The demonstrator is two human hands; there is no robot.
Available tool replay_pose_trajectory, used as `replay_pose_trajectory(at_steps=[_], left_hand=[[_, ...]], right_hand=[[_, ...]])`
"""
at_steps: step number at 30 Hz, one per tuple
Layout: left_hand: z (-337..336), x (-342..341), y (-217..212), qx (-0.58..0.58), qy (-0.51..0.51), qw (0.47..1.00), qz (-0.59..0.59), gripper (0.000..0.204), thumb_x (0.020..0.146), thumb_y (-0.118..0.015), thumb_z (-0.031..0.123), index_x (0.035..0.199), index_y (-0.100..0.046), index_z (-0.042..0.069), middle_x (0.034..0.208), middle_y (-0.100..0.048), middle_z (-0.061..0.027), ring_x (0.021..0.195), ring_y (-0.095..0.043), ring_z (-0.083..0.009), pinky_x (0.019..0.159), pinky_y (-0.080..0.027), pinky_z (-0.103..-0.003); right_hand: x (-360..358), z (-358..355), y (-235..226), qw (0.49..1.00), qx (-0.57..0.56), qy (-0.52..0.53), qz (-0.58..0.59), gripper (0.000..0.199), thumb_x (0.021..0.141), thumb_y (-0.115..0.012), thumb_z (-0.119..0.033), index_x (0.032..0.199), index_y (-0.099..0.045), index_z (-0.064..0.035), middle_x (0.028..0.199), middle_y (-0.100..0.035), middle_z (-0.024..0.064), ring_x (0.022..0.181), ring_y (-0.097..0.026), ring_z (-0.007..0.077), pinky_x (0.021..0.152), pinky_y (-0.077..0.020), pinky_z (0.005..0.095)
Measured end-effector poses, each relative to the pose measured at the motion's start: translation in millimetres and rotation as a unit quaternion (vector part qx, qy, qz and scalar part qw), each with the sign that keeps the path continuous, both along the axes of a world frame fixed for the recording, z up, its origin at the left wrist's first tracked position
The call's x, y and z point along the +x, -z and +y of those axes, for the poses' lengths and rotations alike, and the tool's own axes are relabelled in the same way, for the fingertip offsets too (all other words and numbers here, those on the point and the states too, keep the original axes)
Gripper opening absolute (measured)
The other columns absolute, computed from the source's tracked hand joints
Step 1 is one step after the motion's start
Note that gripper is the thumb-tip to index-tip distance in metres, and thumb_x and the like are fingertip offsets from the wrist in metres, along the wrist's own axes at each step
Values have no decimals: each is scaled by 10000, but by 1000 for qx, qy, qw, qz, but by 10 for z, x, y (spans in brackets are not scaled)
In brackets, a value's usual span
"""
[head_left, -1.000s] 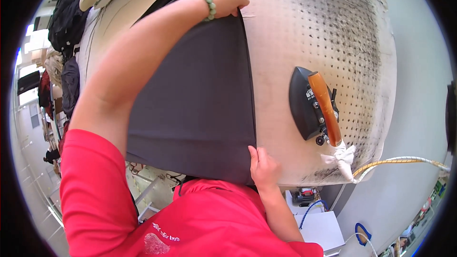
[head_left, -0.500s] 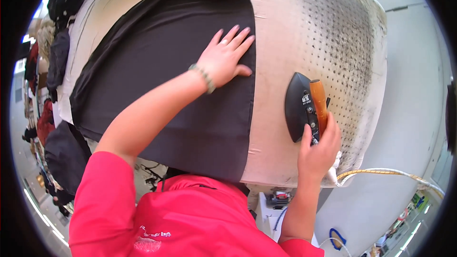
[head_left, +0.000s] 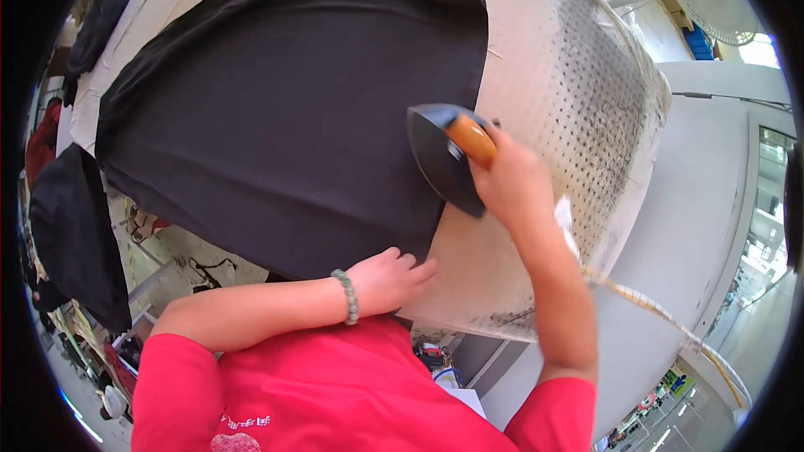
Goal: Ironing and smoothing out black fabric garments on an industrial ironing table.
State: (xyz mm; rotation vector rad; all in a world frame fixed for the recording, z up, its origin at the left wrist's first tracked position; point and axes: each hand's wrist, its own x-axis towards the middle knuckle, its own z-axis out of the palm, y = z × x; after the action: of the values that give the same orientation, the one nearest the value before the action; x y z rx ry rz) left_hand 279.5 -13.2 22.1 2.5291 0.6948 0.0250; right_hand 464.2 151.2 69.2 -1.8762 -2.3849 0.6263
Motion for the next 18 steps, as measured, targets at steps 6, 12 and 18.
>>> replay_pose_trajectory(at_steps=[6,12,18], left_hand=[[-216,448,193,-31,30,995,87,146,867,-608,205,905,-715,113,986,-616,-79,769,-671,-243,599,-517,-372],[-88,691,6,-228,185,926,238,181,853,-630,122,924,-796,123,973,-739,-84,839,-735,-283,651,-575,-429],[-130,600,191,-213,247,936,137,171,813,-691,121,932,-813,113,934,-769,-80,887,-743,-281,692,-583,-401]], right_hand=[[-369,1039,163,996,-5,-33,-86,288,941,-622,-274,1106,-721,-60,935,-721,246,907,-697,427,816,-548,504],[-207,1310,144,993,16,-66,-92,279,930,-628,-247,1114,-712,-55,878,-723,225,836,-694,423,799,-550,482],[-140,387,71,976,-38,-176,-123,174,889,-620,-163,1019,-672,-60,819,-712,215,790,-708,391,756,-568,485]])
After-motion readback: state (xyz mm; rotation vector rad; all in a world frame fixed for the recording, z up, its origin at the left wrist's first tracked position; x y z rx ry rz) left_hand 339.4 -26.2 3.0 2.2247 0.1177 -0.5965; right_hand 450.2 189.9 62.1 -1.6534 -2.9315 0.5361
